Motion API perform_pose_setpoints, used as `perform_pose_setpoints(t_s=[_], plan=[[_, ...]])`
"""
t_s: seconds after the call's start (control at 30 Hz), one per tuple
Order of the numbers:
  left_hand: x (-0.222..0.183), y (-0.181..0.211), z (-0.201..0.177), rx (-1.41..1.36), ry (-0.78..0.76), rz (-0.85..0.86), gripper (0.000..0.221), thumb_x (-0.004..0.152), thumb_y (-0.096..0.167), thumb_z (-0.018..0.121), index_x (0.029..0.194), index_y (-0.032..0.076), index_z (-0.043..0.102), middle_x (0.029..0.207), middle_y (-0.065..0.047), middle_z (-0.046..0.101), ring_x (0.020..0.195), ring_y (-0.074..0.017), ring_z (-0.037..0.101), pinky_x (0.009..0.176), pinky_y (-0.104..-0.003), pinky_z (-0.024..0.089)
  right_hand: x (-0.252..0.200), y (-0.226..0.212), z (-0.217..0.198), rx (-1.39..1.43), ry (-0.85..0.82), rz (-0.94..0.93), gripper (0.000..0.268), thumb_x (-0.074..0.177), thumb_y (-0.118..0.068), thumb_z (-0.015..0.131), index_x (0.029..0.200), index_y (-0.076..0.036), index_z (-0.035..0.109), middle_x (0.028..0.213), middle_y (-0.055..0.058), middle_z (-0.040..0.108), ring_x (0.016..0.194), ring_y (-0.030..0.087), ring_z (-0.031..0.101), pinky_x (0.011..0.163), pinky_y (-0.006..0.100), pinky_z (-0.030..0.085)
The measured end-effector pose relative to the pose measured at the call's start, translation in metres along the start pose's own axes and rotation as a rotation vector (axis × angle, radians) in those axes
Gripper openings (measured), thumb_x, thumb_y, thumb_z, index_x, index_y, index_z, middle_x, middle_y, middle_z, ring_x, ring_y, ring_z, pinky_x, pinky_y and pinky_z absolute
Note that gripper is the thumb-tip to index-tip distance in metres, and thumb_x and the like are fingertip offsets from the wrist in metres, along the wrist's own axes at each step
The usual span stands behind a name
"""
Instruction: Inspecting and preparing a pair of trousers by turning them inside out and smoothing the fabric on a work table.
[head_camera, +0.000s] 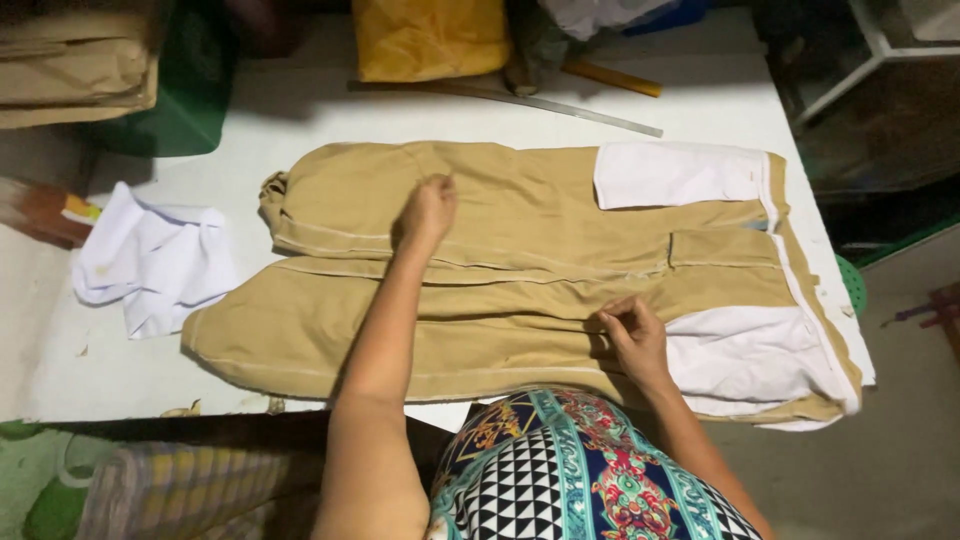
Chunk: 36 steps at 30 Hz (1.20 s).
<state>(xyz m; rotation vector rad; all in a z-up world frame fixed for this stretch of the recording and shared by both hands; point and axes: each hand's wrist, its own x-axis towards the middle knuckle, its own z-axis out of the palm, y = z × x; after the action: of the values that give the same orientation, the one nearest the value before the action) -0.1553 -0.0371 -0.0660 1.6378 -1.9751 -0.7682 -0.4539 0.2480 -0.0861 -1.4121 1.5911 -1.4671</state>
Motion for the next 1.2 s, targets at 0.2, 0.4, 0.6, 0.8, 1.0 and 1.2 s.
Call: perform_pose_setpoints(t_s=[0.2,0.4,0.6,0.8,1.0,1.2], plan=[[0.014,-0.023,-0.011,0.173,0.027,-0.055,0.040,0.104,0.025,0.059,0.140,0.009,0.055,0.131,-0.016,0.049,0.101,-0.0413,0.070,0.090,-0.058,0.058,-0.005,0.017,0.010,0.125,0.009,0.147,0.012,0.092,0.001,0.075,0.098,-0.001,0.065,0.088,0.012,0.071,0.085,0.019,0.069,0.082,0.037,0.056],[0.050,-0.037,0.004,0.356,0.044,0.075,0.019,0.102,0.009,0.051,0.117,0.003,0.061,0.120,-0.014,0.053,0.097,-0.0431,0.072,0.089,-0.055,0.059,0.005,0.009,0.013,0.094,0.031,0.185,0.015,0.089,-0.003,0.078,0.101,-0.004,0.069,0.082,0.011,0.073,0.080,0.018,0.069,0.078,0.035,0.057],[0.038,-0.026,-0.008,0.177,0.084,-0.067,0.023,0.106,0.021,0.047,0.112,0.004,0.060,0.113,-0.012,0.055,0.102,-0.0408,0.067,0.089,-0.055,0.056,-0.003,0.015,0.011,0.178,0.071,0.212,0.016,0.087,-0.002,0.079,0.100,-0.005,0.071,0.080,0.007,0.071,0.077,0.015,0.066,0.074,0.031,0.055],[-0.031,0.039,0.026,-0.216,-0.028,0.058,0.022,0.099,0.025,0.053,0.108,0.009,0.067,0.101,-0.018,0.066,0.106,-0.0429,0.066,0.090,-0.054,0.053,0.014,-0.015,0.017,0.234,0.082,0.190,0.031,0.089,-0.003,0.078,0.118,-0.006,0.068,0.087,0.003,0.070,0.080,0.009,0.062,0.079,0.026,0.052],[-0.116,0.115,0.082,-0.391,-0.262,0.638,0.009,0.087,0.010,0.069,0.095,0.008,0.069,0.085,-0.015,0.067,0.089,-0.0394,0.069,0.079,-0.046,0.056,0.035,-0.045,0.024,0.296,0.047,0.142,0.042,0.086,-0.001,0.080,0.127,-0.008,0.071,0.086,0.002,0.071,0.080,0.006,0.063,0.077,0.021,0.053],[-0.134,0.149,0.099,-0.422,-0.339,0.729,0.009,0.085,0.019,0.076,0.089,0.014,0.069,0.078,-0.006,0.064,0.080,-0.0291,0.070,0.073,-0.037,0.056,0.012,-0.048,-0.003,0.383,0.154,0.206,0.025,0.083,0.002,0.081,0.107,-0.003,0.077,0.082,0.004,0.071,0.077,0.008,0.065,0.074,0.023,0.055]])
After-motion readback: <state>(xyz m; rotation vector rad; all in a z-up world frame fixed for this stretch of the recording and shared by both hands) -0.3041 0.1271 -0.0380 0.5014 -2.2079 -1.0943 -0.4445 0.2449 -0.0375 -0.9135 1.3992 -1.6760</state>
